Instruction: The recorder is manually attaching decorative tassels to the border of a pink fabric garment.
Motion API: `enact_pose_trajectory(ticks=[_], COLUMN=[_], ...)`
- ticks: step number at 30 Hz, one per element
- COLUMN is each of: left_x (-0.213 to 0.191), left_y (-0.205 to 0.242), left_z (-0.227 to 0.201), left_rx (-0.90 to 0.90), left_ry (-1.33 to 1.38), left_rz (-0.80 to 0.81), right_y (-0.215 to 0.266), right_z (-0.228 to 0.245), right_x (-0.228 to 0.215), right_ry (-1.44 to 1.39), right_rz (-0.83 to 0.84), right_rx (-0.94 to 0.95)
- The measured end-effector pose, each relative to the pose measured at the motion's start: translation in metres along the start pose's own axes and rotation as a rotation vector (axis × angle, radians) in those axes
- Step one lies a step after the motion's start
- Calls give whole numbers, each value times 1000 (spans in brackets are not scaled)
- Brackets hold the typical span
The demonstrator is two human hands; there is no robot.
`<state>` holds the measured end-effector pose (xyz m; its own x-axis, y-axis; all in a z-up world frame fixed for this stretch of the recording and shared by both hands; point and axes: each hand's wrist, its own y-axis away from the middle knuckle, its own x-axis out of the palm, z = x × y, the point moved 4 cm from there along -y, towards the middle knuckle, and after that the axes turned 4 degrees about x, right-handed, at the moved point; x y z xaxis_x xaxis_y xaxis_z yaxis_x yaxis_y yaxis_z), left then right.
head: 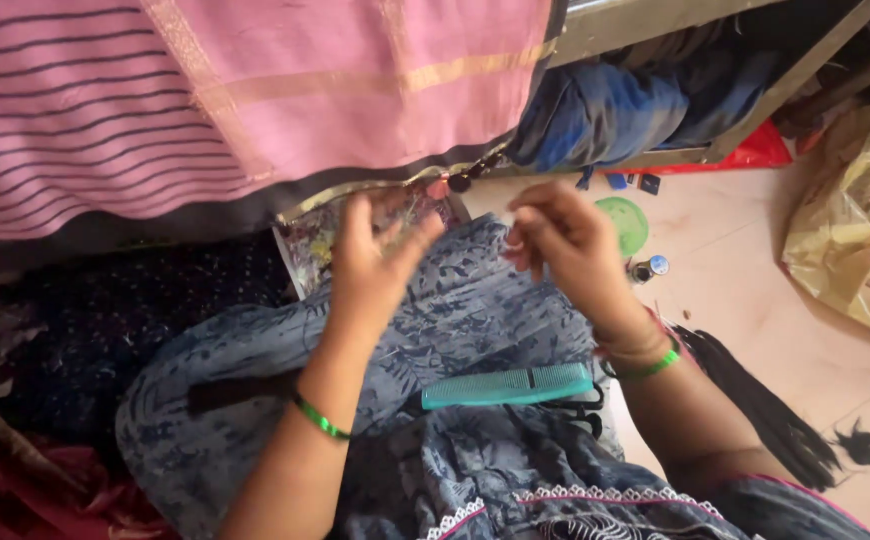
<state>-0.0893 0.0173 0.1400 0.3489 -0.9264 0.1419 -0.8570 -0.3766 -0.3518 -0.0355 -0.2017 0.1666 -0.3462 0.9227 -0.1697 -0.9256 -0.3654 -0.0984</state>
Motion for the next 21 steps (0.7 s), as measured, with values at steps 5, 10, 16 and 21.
enact_pose_trajectory(ticks=[5,10,16,21], left_x=[9,8,10,16], left_y=[-5,16,26,30], left_z=[-6,-18,-33,-40], left_rx=[-178,-222,-183,-147], left_ry=[396,432,455,424], left_rz=[107,128,243,259], right_y=[-17,-9,4,10], right_z=[-23,-25,-15,-10], right_x=[32,45,41,31], right_ry=[-85,-358,-444,-324], right_rz=[133,255,212,126], right_rx=[128,115,3,-94])
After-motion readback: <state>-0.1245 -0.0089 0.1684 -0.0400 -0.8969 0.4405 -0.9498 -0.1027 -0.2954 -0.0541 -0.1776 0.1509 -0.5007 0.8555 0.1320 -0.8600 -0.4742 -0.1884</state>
